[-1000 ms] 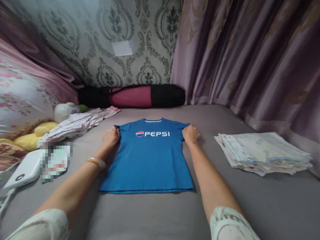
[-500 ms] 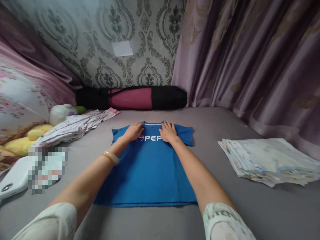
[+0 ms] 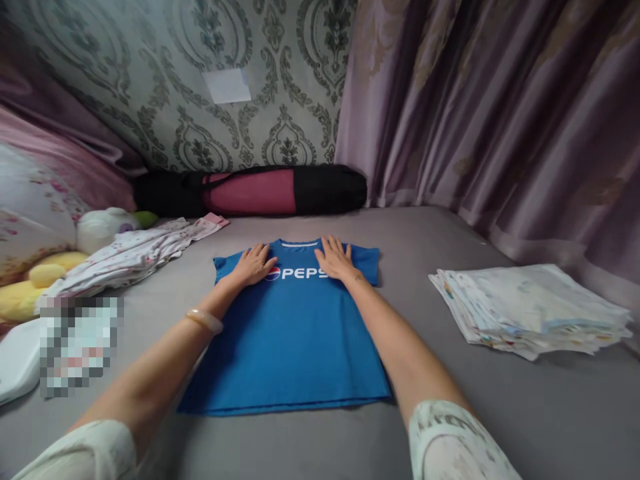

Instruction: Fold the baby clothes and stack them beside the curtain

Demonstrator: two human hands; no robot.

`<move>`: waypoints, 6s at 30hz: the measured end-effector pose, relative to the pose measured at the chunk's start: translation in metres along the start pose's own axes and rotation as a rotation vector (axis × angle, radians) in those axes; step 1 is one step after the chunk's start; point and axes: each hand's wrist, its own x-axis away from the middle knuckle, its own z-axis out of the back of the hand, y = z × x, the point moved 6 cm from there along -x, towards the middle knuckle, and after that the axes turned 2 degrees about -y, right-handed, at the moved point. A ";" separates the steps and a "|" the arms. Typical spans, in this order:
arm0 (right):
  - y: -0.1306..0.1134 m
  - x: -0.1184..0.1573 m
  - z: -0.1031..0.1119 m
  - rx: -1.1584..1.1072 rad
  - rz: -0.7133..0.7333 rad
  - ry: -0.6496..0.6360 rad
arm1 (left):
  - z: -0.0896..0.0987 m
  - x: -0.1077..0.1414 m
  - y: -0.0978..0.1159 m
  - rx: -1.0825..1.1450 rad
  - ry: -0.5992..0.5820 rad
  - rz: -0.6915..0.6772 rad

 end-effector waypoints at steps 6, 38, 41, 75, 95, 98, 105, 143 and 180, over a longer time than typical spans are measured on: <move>0.043 0.039 0.000 0.137 -0.082 0.008 | -0.003 0.043 -0.033 -0.033 -0.023 0.095; 0.021 0.279 0.021 -0.185 0.306 0.001 | 0.000 0.298 -0.028 0.886 0.034 0.233; 0.021 0.278 0.018 -0.099 0.309 0.088 | -0.004 0.299 -0.025 0.980 0.070 0.206; 0.015 0.293 0.027 0.179 -0.057 0.206 | 0.033 0.291 -0.019 0.075 0.348 -0.075; 0.011 0.296 0.028 0.068 0.390 -0.079 | 0.019 0.291 -0.023 0.076 0.093 -0.368; 0.010 0.296 0.028 0.071 0.380 -0.095 | 0.021 0.292 -0.019 0.083 0.073 -0.359; 0.009 0.294 0.043 -0.012 0.328 -0.190 | 0.035 0.298 -0.017 0.249 -0.051 -0.247; 0.008 0.167 -0.019 0.199 0.278 -0.045 | -0.014 0.189 0.001 -0.144 -0.033 -0.153; -0.012 0.186 -0.014 0.041 0.273 -0.038 | -0.028 -0.008 0.185 -0.002 -0.041 -0.510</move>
